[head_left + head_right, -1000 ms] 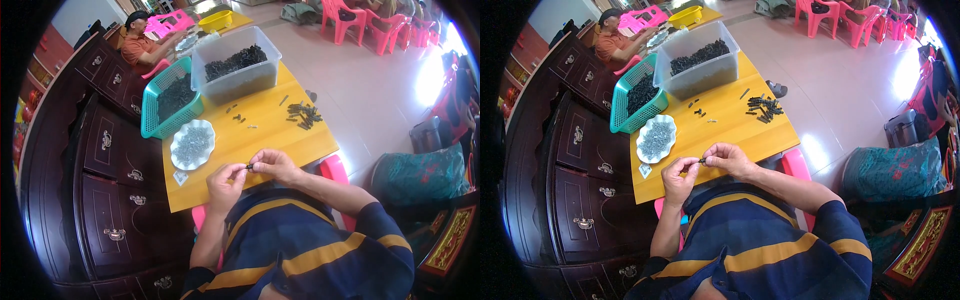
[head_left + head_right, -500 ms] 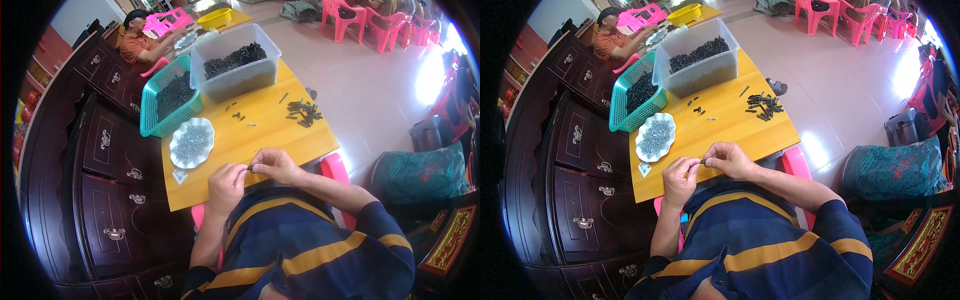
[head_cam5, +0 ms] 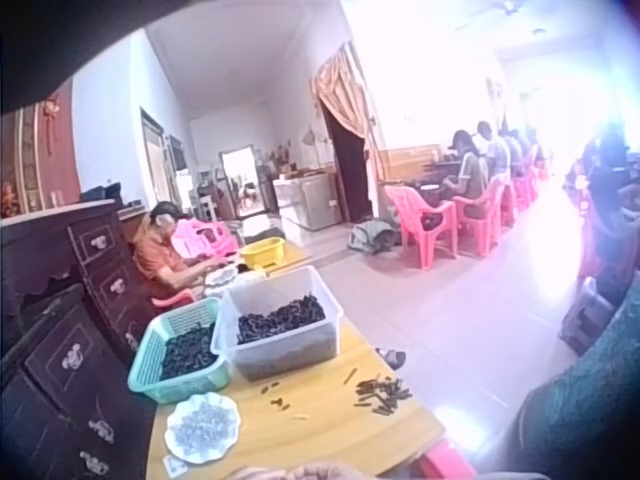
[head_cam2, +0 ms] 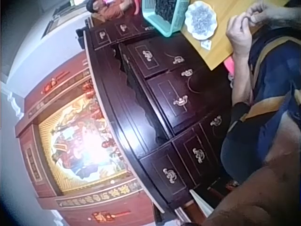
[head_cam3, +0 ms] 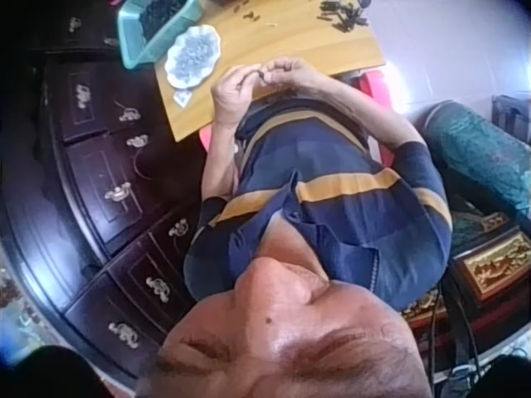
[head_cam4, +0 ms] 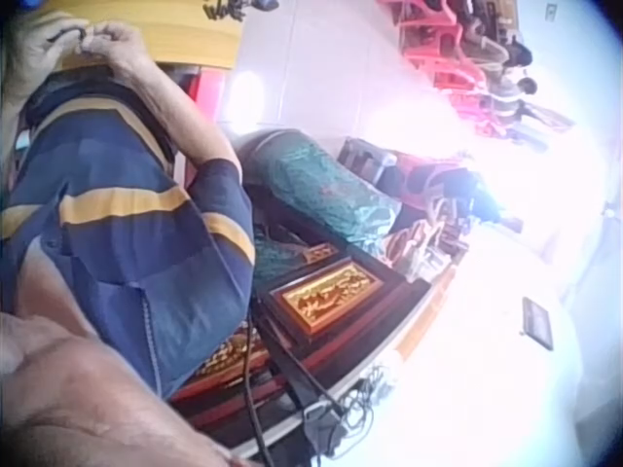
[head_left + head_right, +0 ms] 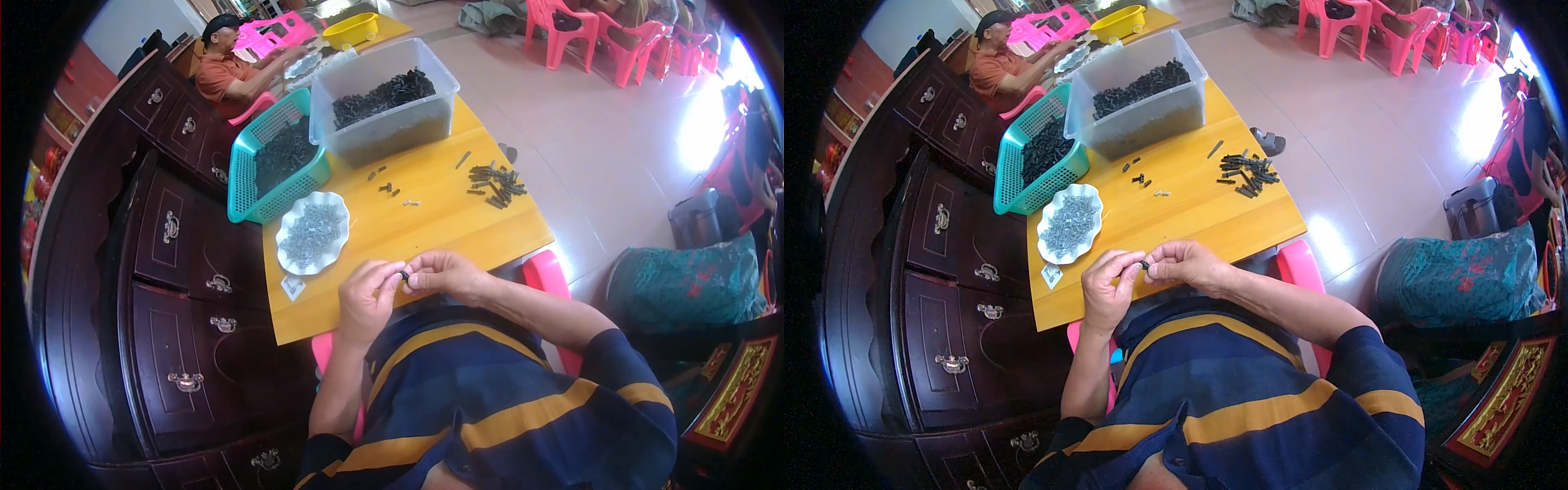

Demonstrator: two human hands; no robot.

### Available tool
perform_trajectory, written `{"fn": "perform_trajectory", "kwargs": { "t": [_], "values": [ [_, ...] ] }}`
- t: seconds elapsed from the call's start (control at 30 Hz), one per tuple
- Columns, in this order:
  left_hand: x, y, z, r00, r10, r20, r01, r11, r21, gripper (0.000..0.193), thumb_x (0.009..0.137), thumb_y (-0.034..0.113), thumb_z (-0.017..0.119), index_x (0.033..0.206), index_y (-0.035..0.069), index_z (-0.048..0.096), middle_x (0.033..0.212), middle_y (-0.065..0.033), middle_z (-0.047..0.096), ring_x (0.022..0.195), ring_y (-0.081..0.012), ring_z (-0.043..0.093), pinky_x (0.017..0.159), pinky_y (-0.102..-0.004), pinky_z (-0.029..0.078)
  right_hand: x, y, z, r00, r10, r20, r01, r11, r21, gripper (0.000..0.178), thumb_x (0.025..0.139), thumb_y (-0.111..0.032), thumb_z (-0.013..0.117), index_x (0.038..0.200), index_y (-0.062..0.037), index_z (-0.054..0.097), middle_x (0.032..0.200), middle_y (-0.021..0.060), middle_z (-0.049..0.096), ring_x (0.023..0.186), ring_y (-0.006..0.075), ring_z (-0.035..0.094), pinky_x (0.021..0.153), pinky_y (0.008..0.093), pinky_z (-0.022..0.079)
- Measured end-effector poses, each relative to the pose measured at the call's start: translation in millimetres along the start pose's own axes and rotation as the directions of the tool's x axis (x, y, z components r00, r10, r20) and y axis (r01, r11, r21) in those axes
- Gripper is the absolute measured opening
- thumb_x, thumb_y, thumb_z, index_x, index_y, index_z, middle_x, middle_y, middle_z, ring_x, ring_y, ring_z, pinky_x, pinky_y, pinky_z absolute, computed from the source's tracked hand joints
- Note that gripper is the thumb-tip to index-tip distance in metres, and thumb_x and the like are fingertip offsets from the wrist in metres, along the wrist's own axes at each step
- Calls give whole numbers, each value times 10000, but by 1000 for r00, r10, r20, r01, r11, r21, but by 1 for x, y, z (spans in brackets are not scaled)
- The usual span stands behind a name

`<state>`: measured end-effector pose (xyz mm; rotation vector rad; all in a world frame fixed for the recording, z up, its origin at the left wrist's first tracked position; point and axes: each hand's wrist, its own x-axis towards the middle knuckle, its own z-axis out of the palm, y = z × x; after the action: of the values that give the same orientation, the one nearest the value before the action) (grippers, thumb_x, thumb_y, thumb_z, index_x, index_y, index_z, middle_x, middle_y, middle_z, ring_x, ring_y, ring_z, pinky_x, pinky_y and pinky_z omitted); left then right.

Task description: The person assembles small plastic components by hand, inserting pins and screws into the pieces taken from containers on the table.

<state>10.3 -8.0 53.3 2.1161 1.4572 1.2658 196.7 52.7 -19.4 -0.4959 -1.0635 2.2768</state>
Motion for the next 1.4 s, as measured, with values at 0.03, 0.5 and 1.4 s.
{"fn": "perform_trajectory", "kwargs": {
  "t": [0.03, 0.5, 1.4],
  "values": [
    [0, -1, 1, 1000, 16, 7, -16, 1000, -8, 130, 871, -31, 703, 994, -7, 738, 889, -150, 708, 800, -297, 709, 705, -343, 551, 0, 1, -1, 1000, 0, -1, 0, 1000, 1, 174, 1004, -118, 672, 1153, -30, 662, 1045, 65, 721, 983, 147, 703, 938, 292, 565],
    [-2, 3, 7, 995, 4, 104, -1, 1000, -27, 513, 795, 17, 775, 1289, 21, 635, 1060, -154, 694, 990, -318, 691, 829, -387, 567, -1, -6, 4, 999, 20, 27, -23, 991, 131, 148, 981, -189, 716, 1080, -88, 672, 1058, 39, 725, 944, 109, 662, 864, 267, 527],
    [-2, 0, 17, 993, 116, 21, -117, 992, 49, 461, 739, -36, 805, 1174, 27, 667, 1110, -148, 696, 981, -323, 687, 807, -377, 573, 0, -1, 1, 997, 1, 74, -12, 989, 144, 237, 1032, -258, 643, 1152, -60, 690, 1128, 40, 719, 1046, 138, 683, 977, 332, 538]
  ]
}}
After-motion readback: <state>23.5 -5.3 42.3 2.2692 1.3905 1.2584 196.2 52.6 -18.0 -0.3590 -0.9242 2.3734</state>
